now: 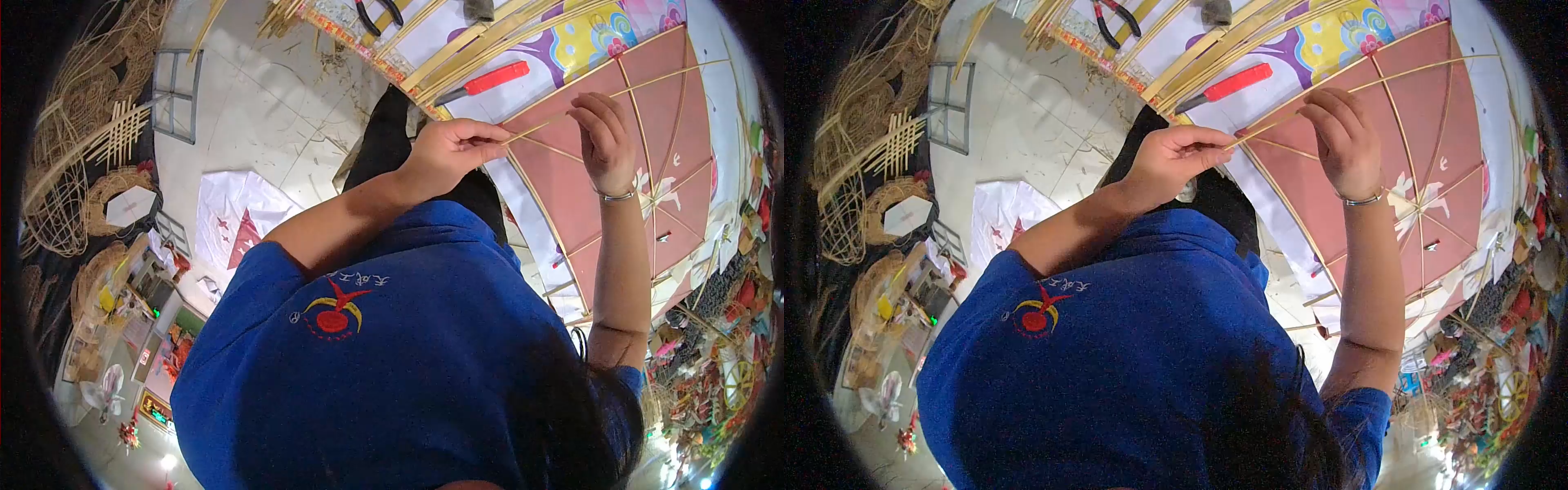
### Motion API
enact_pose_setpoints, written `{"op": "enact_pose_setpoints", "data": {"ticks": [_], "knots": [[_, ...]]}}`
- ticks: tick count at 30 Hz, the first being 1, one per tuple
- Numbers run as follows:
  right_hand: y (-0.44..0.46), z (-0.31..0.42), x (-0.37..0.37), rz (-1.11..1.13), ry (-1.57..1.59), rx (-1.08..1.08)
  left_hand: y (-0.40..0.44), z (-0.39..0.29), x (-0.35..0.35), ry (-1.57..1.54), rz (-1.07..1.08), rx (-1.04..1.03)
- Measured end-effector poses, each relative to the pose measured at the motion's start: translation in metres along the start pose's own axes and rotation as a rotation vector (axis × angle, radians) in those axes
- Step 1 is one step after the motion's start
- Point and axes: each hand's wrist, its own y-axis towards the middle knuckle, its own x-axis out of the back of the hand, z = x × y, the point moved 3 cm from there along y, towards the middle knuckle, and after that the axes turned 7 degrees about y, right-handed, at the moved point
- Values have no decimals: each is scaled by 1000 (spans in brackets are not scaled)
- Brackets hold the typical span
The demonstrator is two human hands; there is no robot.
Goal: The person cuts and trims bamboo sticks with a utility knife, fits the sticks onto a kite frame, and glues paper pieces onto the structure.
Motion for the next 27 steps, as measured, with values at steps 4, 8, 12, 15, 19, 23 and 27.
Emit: {"op": "enact_pose_setpoints", "data": {"ticks": [4, 8, 12, 15, 19, 23, 27], "knots": [[-7, 2, 1, -91, 21, 29, -6, -2, -7, -164, 2, 6], [-10, 4, 4, -78, 10, 33, -9, -5, -8, -204, 46, 121], [-11, 18, -4, 8, 78, 56, -6, 5, -8, -148, 81, 108], [-8, 40, -12, 88, 165, 91, -3, 7, -13, -189, 83, 92], [-11, 45, -17, 34, 204, 80, -3, 7, -15, -249, 104, 159], [-14, 43, -18, -38, 218, 121, -2, 2, -22, -246, 109, 104], [-11, 45, -14, -12, 197, 121, -1, -2, -22, -307, 93, 140]]}}
